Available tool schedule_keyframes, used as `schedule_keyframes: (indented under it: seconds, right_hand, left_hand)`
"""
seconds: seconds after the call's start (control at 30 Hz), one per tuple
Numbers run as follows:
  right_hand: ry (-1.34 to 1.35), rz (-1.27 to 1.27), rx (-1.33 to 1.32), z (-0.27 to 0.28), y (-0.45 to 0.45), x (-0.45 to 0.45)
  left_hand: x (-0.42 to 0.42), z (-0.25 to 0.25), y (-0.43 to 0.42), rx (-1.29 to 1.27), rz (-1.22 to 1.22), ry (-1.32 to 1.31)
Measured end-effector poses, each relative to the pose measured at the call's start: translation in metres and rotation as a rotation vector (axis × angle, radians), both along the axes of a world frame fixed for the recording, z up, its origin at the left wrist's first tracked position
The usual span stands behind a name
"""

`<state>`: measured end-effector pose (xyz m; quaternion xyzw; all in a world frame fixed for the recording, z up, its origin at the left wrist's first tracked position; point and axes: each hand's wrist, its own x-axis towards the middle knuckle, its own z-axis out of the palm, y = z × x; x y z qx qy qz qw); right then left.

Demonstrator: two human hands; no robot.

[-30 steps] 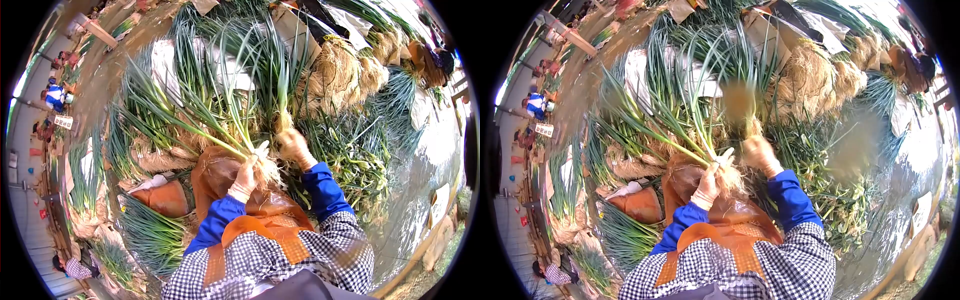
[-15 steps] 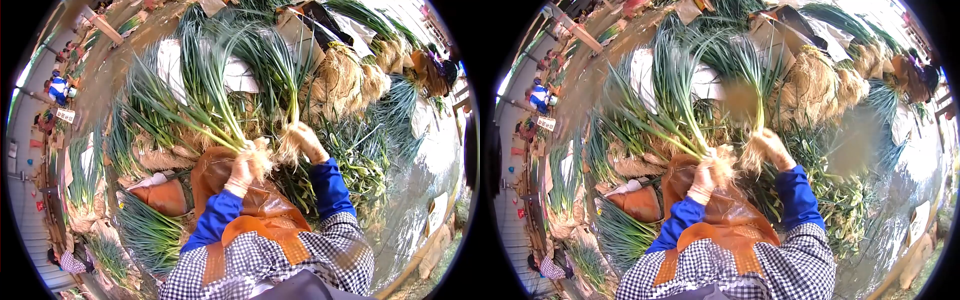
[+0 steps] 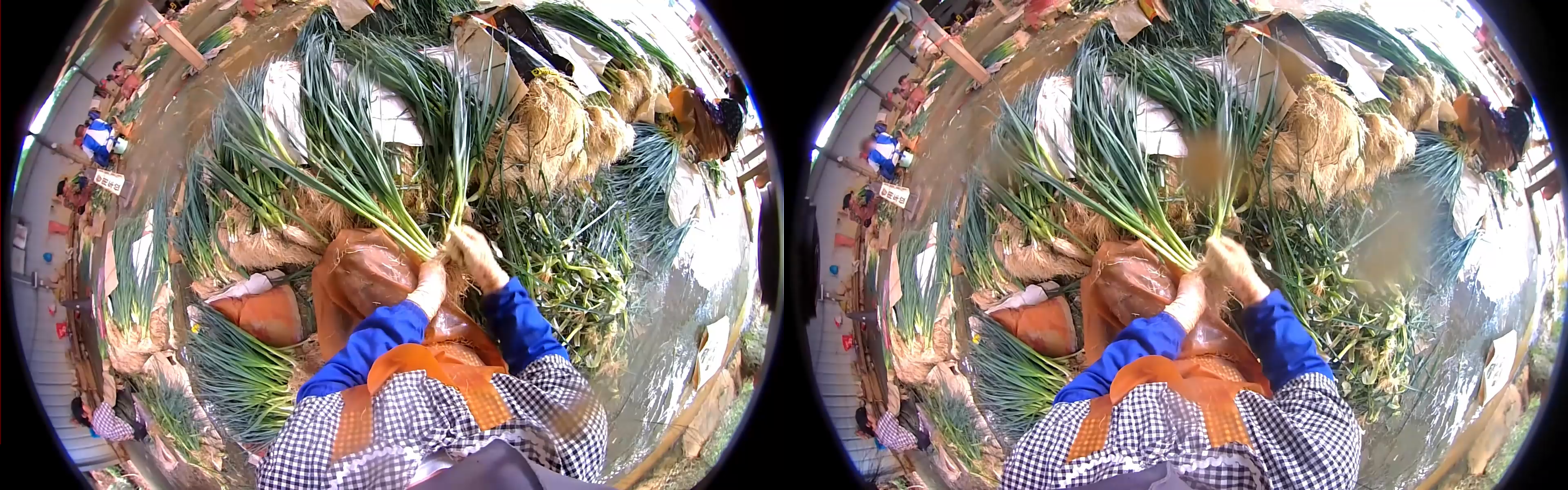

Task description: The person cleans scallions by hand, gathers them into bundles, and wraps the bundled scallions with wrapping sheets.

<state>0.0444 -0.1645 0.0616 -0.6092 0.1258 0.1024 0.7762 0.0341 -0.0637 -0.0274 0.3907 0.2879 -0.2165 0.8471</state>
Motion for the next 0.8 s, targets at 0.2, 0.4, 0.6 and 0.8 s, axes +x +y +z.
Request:
schedule_keyframes:
  seconds: [0.2, 0.4, 0.6, 0.8]
  right_hand:
    - [-0.095, -0.423, 0.064, 0.017, -0.02, -0.072]
    - [0.143, -0.06, -1.198, 0.008, -0.145, -0.063]
    - [-0.054, 0.045, -1.206, 0.021, -0.046, 0.046]
    - [0.086, 0.371, -1.24, -0.044, -0.027, 0.122]
  left_hand:
    - [0.002, -0.026, 0.004, -0.171, -0.088, -0.169]
    - [0.003, 0.02, 0.007, 0.003, -0.051, -0.211]
    - [-0.004, -0.003, -0.001, 0.404, -0.036, -0.509]
    - [-0.003, -0.007, -0.003, 0.444, -0.08, -0.42]
